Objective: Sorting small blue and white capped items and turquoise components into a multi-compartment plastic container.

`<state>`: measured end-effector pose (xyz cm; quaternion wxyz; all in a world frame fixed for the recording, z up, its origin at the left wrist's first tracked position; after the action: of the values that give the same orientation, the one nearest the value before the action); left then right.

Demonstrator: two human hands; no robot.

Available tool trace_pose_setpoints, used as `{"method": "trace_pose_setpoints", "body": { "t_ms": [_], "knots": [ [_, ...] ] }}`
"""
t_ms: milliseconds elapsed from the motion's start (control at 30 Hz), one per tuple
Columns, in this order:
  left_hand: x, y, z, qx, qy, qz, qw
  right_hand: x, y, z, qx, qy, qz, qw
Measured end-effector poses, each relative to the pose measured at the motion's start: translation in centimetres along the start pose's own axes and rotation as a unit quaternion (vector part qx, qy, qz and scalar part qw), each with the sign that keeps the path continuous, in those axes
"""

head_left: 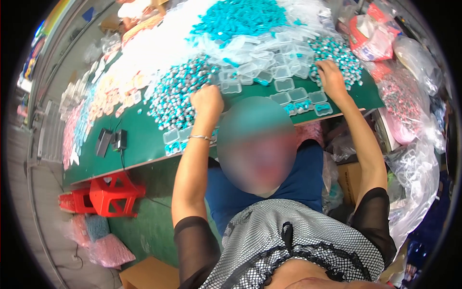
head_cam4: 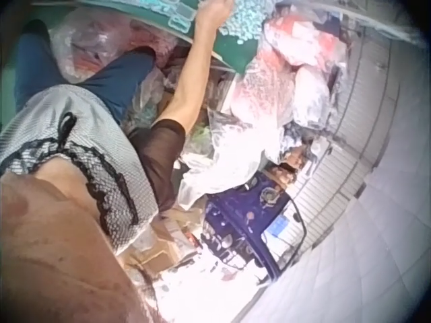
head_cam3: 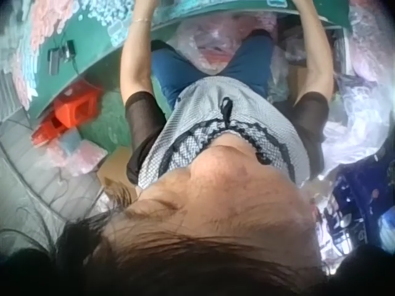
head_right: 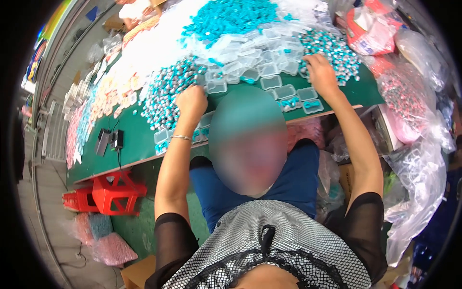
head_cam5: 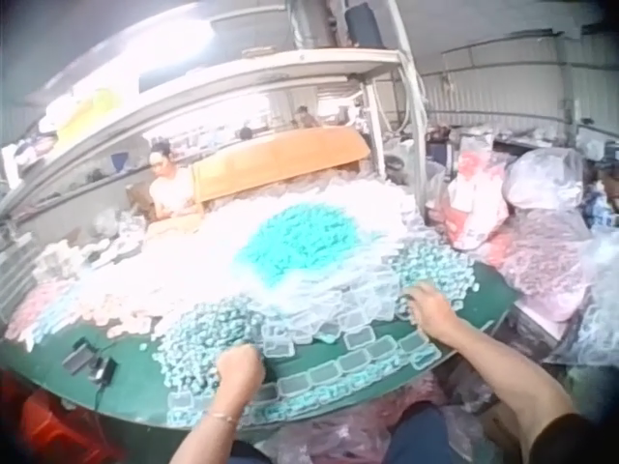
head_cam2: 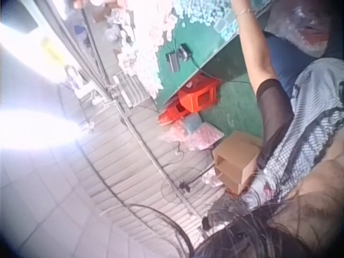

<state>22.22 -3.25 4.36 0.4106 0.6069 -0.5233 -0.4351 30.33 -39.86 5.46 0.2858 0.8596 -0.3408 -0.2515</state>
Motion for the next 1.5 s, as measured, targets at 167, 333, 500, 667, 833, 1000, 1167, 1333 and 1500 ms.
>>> {"method": "trace_pose_setpoints", "body": {
  "t_ms": [167, 333, 500, 667, 833, 1000, 1167, 1333, 1500],
  "knots": [
    [-0.3, 0.7, 0.4, 0.067, -0.003, 0.073, 0.995, 1.1, 0.9, 0.9, 0.002, -0.107, -0.152, 0.983],
    [-1.3, 3.0, 1.0, 0.092, 0.033, 0.344, 0.934, 1.5, 1.0, 2.6, -0.049, -0.283, -0.364, 0.886],
    [3.9, 4.1, 1.9, 0.01, 0.054, 0.724, 0.688, 1.2, 2.7, 3.9, -0.079, -0.336, -0.453, 0.822],
    [12.6, 3.4, 2.7, -0.105, 0.062, 0.811, 0.573, 1.5, 3.7, 6.3, -0.093, -0.469, -0.554, 0.681],
    [19.9, 3.0, 2.9, -0.051, -0.039, 0.701, 0.71, 0.7, 4.7, 8.0, -0.115, -0.471, -0.59, 0.646],
    [23.1, 3.5, 3.5, 0.075, -0.166, 0.512, 0.84, -1.4, 5.8, 8.6, -0.121, -0.27, -0.323, 0.899],
    [24.3, 3.5, 3.8, 0.165, -0.209, 0.403, 0.876, -2.0, 6.1, 8.4, -0.104, -0.141, -0.212, 0.961],
    [24.7, 3.2, 4.0, 0.176, -0.221, 0.377, 0.882, -2.6, 5.9, 8.8, -0.101, -0.083, -0.133, 0.983],
    [24.9, 3.2, 4.0, 0.176, -0.225, 0.354, 0.89, -2.5, 5.6, 8.8, -0.109, -0.092, -0.132, 0.981]
  ]
}}
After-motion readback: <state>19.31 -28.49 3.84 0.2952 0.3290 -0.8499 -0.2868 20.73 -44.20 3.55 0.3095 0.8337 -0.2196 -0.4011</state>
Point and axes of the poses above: each hand's wrist, its own z-axis away from the middle knuckle, its own y-axis out of the back of the hand, x = y × z, the point moved 4 cm from there along -z, towards the middle knuckle, and after that the axes turned 3 degrees about -y, right-handed, at the moved point
